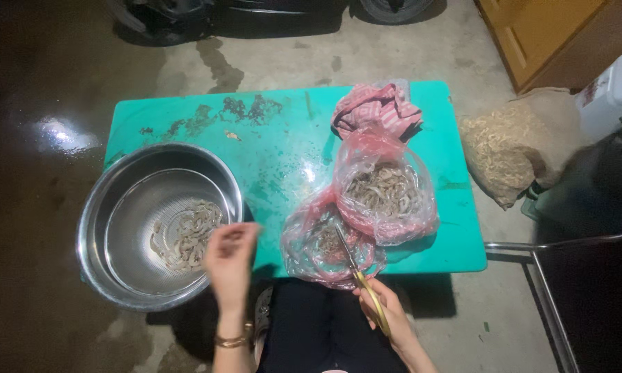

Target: The person uses scissors to trim small shrimp taken from a plastic bag and places them into a metal bowl. A dog briefly enters the scene and the person reaches toward it before resuming trimming.

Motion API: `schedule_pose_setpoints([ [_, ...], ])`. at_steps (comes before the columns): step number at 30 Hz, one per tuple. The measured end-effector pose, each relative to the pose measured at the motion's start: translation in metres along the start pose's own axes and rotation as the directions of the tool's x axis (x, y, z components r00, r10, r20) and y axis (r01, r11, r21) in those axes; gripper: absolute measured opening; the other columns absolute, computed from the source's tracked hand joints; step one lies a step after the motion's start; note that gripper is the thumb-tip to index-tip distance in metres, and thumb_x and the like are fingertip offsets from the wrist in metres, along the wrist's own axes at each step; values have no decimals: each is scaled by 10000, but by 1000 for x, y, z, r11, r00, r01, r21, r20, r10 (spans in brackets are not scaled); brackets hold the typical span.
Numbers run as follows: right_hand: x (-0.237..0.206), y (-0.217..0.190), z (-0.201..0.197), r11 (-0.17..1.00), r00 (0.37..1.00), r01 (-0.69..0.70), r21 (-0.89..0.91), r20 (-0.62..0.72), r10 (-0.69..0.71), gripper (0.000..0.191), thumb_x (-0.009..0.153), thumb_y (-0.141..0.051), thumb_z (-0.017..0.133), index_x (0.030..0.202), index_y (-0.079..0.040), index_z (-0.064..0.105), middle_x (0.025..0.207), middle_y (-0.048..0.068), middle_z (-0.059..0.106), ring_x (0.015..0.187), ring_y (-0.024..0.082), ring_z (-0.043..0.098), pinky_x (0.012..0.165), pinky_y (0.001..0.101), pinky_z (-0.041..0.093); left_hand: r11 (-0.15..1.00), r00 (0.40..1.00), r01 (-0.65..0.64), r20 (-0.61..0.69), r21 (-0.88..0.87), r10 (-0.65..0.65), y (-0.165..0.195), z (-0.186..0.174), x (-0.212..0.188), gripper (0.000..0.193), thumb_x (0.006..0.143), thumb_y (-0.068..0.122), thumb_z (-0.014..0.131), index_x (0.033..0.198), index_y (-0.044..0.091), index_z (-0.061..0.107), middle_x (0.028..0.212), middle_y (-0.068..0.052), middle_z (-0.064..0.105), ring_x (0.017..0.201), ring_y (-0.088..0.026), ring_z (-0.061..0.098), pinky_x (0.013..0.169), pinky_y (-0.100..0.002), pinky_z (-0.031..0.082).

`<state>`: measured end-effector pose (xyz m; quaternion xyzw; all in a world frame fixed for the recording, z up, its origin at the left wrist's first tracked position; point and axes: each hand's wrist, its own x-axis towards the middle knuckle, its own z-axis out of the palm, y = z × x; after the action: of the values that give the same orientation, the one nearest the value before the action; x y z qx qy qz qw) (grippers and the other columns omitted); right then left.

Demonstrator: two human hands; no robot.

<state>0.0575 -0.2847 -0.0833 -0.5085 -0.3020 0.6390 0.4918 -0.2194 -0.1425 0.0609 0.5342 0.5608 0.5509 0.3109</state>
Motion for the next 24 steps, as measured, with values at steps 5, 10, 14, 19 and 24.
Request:
schedule_pose_setpoints([
  [5,5,1,5,999,999,-45,-23,-20,45,296,942,-296,677,1042,-18,666,626,-32,503,483,50,451,407,224,357,884,910,-303,-166,355,379,48,-21,20,467,821,106,753,1258,12,618,1276,-177,614,1161,-278,602,894,-366,535],
  [10,5,2,13,1000,1000,-17,17,8,17,227,942,-266,712,972,-59,623,617,-45,484,474,36,424,396,218,341,917,928,-333,252,222,276,50,44,14,244,896,142,728,1134,89,722,1133,-93,757,1070,-248,726,922,-383,566],
  [14,0,4,12,1000,1000,-15,-2,5,15,183,942,-243,707,932,-93,602,616,-60,496,463,29,429,389,214,337,852,717,-518,586,84,378,24,144,29,243,812,98,729,1054,110,748,1057,-116,741,994,-343,690,850,-426,542],
  [19,-8,13,3,999,1000,-24,-38,2,24,200,962,-231,714,909,-86,587,598,-63,466,441,27,399,383,205,321,618,489,-770,769,159,411,-10,236,50,138,797,103,686,887,187,748,914,-45,746,981,-274,682,823,-445,510],
  [24,-10,17,-6,999,1000,-2,-35,-11,2,206,968,-234,702,910,-68,594,590,-50,467,442,29,415,387,207,350,353,398,-899,817,259,416,-35,267,59,87,840,113,651,845,191,689,887,-4,734,1018,-226,649,840,-441,433],
])
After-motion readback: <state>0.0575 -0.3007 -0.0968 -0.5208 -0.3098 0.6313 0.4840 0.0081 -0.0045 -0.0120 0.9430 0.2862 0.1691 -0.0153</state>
